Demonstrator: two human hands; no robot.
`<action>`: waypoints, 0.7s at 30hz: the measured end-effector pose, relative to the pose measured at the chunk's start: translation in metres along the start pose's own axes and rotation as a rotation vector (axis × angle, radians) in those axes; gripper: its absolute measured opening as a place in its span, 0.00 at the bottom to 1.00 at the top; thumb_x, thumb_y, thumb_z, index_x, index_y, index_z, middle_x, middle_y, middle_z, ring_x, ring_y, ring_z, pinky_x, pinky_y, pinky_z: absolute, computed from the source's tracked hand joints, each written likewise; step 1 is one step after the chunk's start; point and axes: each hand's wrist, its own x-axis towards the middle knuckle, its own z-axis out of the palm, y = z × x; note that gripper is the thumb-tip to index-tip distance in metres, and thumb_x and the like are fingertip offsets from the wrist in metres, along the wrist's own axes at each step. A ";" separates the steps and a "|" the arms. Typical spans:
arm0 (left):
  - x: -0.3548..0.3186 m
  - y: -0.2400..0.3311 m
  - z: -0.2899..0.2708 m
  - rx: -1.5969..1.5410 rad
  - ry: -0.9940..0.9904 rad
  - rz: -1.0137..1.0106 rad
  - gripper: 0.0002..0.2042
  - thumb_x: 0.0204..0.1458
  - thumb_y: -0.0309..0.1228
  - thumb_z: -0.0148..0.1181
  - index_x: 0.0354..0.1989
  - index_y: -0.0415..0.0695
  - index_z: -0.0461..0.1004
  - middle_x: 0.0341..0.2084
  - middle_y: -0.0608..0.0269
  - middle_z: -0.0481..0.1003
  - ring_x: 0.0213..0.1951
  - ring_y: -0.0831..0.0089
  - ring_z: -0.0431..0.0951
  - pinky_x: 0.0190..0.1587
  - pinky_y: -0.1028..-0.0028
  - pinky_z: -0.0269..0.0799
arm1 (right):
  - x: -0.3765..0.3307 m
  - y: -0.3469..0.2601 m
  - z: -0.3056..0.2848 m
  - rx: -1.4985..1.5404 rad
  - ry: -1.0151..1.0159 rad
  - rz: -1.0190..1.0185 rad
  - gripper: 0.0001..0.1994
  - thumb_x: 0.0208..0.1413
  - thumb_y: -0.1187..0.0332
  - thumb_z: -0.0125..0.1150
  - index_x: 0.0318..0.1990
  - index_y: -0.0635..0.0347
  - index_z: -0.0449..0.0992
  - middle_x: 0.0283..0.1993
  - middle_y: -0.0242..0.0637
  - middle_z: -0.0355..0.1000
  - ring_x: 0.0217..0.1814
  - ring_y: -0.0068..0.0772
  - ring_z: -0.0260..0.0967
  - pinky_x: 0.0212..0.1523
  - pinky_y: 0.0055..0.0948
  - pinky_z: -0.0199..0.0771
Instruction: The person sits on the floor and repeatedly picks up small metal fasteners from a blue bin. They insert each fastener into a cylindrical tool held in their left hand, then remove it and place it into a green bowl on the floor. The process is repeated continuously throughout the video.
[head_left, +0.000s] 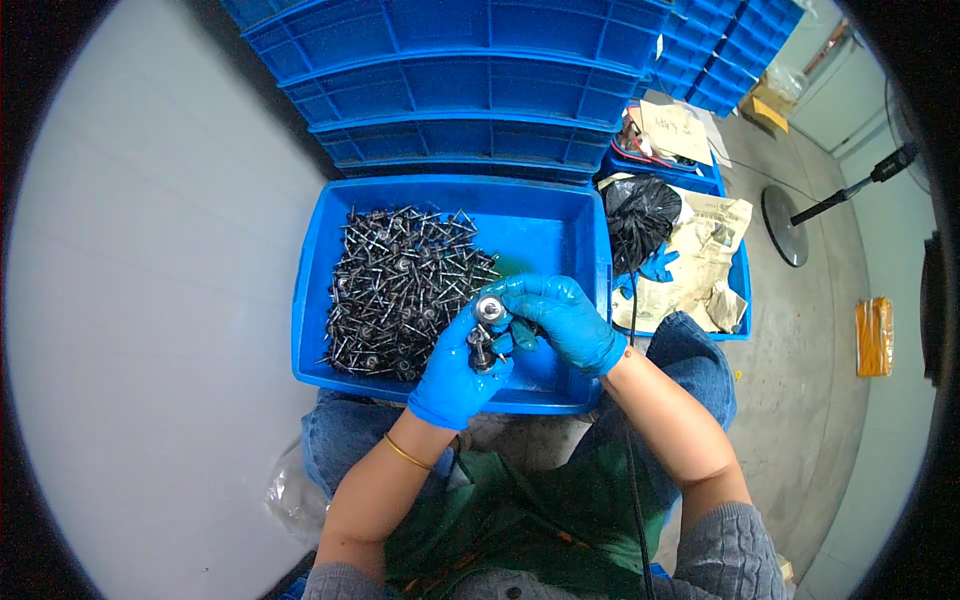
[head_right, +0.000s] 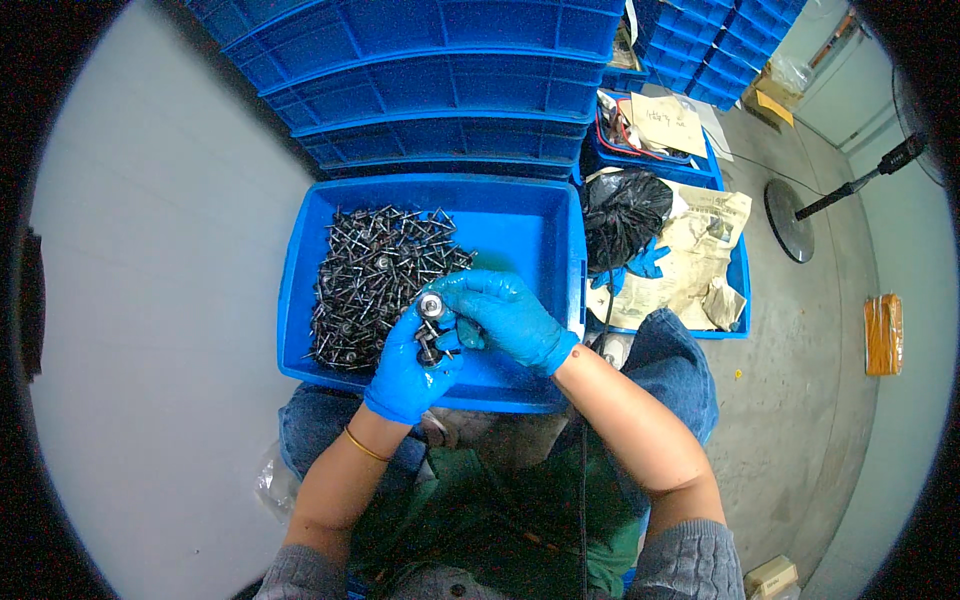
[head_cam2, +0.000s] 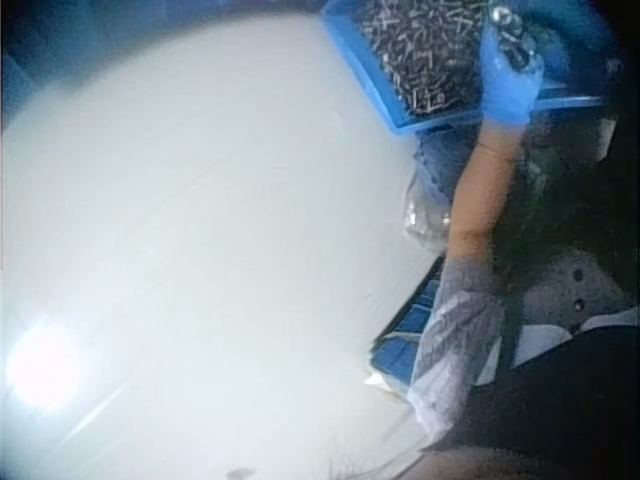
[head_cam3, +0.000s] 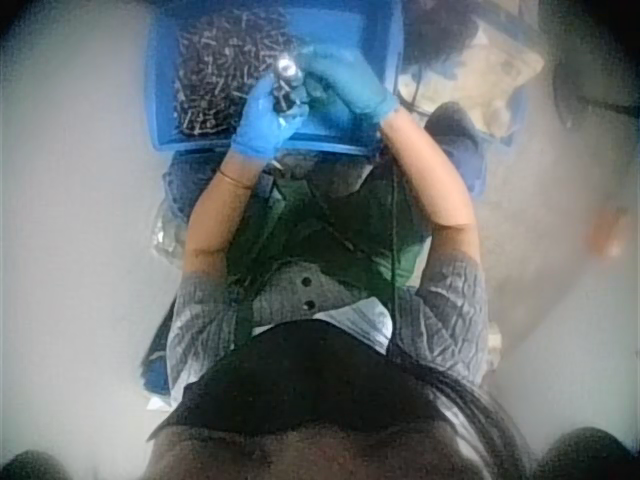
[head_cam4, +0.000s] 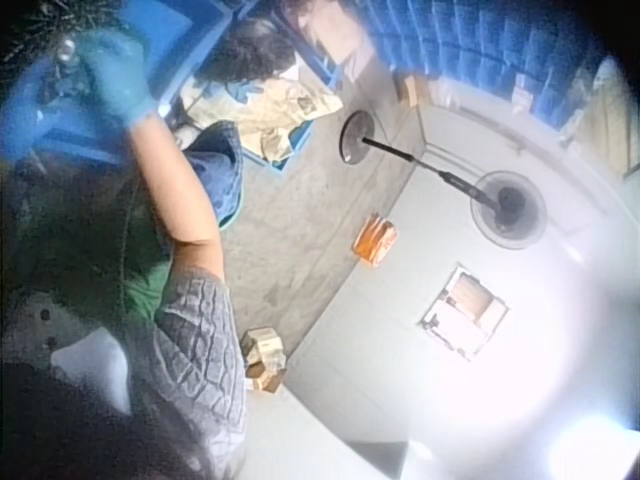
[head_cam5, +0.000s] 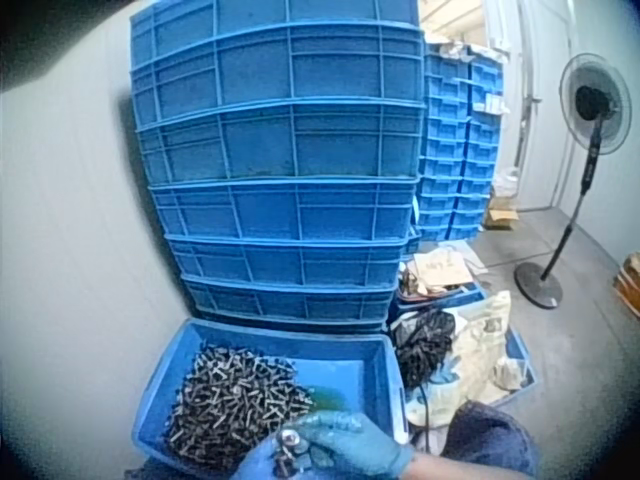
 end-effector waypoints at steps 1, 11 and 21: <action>0.002 0.001 -0.006 -0.009 -0.058 -0.006 0.10 0.51 0.33 0.44 0.38 0.44 0.65 0.29 0.64 0.69 0.30 0.78 0.70 0.31 0.80 0.69 | 0.000 -0.001 0.000 -0.002 -0.008 0.002 0.11 0.50 0.73 0.47 0.41 0.65 0.68 0.26 0.33 0.68 0.19 0.17 0.62 0.18 0.14 0.59; 0.007 0.017 -0.007 0.072 0.205 0.183 0.09 0.51 0.34 0.45 0.33 0.42 0.67 0.24 0.65 0.69 0.25 0.78 0.68 0.27 0.81 0.68 | 0.019 0.017 -0.016 0.267 0.021 0.050 0.13 0.47 0.64 0.53 0.40 0.58 0.68 0.24 0.30 0.66 0.19 0.18 0.62 0.18 0.16 0.60; -0.017 0.082 0.007 0.005 0.214 0.511 0.07 0.49 0.36 0.48 0.31 0.46 0.68 0.19 0.70 0.68 0.19 0.80 0.67 0.11 0.85 0.57 | 0.164 0.092 -0.087 -0.668 0.492 -0.098 0.14 0.48 0.57 0.47 0.28 0.57 0.72 0.27 0.42 0.70 0.28 0.37 0.68 0.28 0.32 0.67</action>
